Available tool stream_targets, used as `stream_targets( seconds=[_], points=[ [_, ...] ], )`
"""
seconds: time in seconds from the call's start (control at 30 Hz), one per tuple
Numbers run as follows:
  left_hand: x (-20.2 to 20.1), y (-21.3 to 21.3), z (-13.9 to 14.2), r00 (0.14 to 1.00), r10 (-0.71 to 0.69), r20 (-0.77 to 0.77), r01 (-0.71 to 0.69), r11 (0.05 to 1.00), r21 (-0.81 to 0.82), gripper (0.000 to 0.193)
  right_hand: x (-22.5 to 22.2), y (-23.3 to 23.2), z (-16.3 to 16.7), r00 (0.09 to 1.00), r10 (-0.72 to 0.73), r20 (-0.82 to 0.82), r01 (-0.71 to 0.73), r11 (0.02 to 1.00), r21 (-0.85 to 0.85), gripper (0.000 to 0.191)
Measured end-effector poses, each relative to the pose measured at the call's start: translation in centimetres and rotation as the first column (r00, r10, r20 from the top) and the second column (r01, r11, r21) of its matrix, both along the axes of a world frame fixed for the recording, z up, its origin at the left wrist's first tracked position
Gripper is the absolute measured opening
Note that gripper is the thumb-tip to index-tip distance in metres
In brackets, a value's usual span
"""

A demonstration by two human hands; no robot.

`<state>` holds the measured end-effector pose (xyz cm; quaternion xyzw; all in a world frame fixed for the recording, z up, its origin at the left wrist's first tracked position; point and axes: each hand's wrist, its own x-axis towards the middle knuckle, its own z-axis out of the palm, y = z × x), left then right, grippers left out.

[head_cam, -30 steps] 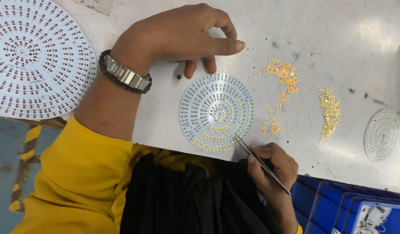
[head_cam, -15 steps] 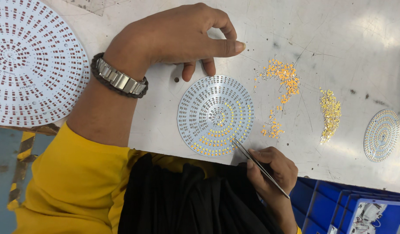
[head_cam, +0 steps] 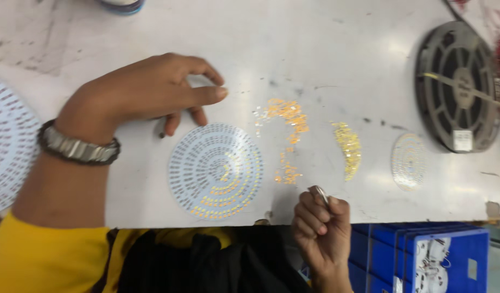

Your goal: The person uses tweezers to pick up small yellow LED components from a pile on the table and places them one by one into empty slots on a circular LED board. The left hand stabilizes the board while the right hand performs the placement.

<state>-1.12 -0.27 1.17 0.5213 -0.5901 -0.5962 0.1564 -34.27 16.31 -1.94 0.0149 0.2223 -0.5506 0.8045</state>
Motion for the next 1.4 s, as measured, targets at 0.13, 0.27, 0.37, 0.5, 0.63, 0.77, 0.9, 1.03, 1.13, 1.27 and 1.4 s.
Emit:
stream_targets(
  seconds=[0.13,0.27,0.37,0.5,0.63,0.77,0.9,1.03,1.13,1.27,1.4],
  points=[
    [-0.2,0.2,-0.2,0.999,0.035,0.009,-0.035,0.999,0.002,0.054,0.3,0.0,-0.3,0.993,-0.054,0.109,0.046,0.996,0.074,0.015],
    [-0.3,0.2,-0.2,0.999,0.051,0.005,-0.051,0.998,0.043,0.053,0.3,0.1,-0.2,0.986,-0.077,0.148,0.059,0.991,0.119,0.014],
    [-0.2,0.2,0.0,0.999,0.049,-0.024,-0.048,0.997,0.056,0.051,0.0,0.1,-0.3,0.989,-0.052,0.136,0.04,0.995,0.093,0.013],
    [0.1,0.2,0.1,0.999,0.014,-0.046,-0.014,1.0,0.009,0.05,-0.6,0.7,-0.9,0.982,-0.063,-0.18,0.063,0.998,-0.004,0.016],
    [0.3,0.6,-0.2,0.999,0.011,-0.038,-0.013,0.998,-0.063,0.05,-0.6,1.9,-2.1,0.467,-0.277,-0.839,-0.194,0.894,-0.403,0.014],
    [0.4,0.6,-0.4,0.999,0.006,-0.034,-0.009,0.995,-0.097,0.049,-0.8,2.5,-2.2,-0.162,-0.461,-0.873,-0.512,0.795,-0.325,0.011],
    [0.2,0.5,-0.5,1.0,0.011,0.0,-0.011,0.995,-0.096,0.049,-0.9,2.0,-1.9,-0.305,-0.589,-0.748,-0.667,0.693,-0.274,0.013],
    [0.3,0.5,-0.6,0.999,-0.002,-0.036,-0.001,0.997,-0.073,0.05,-0.9,1.6,-1.8,-0.285,-0.63,-0.722,-0.704,0.649,-0.288,0.016],
    [0.0,0.5,-0.7,1.0,-0.003,0.002,0.004,0.995,-0.101,0.051,-0.9,1.5,-1.8,-0.286,-0.622,-0.729,-0.701,0.654,-0.284,0.018],
    [0.0,0.6,-0.6,0.995,-0.012,0.098,0.026,0.99,-0.14,0.052,-0.9,1.5,-1.8,-0.285,-0.629,-0.723,-0.685,0.661,-0.306,0.017],
    [-0.2,0.5,-0.4,0.992,-0.013,0.129,0.029,0.992,-0.123,0.053,-0.8,1.3,-1.7,-0.254,-0.64,-0.725,-0.685,0.648,-0.333,0.018]
  ],
)
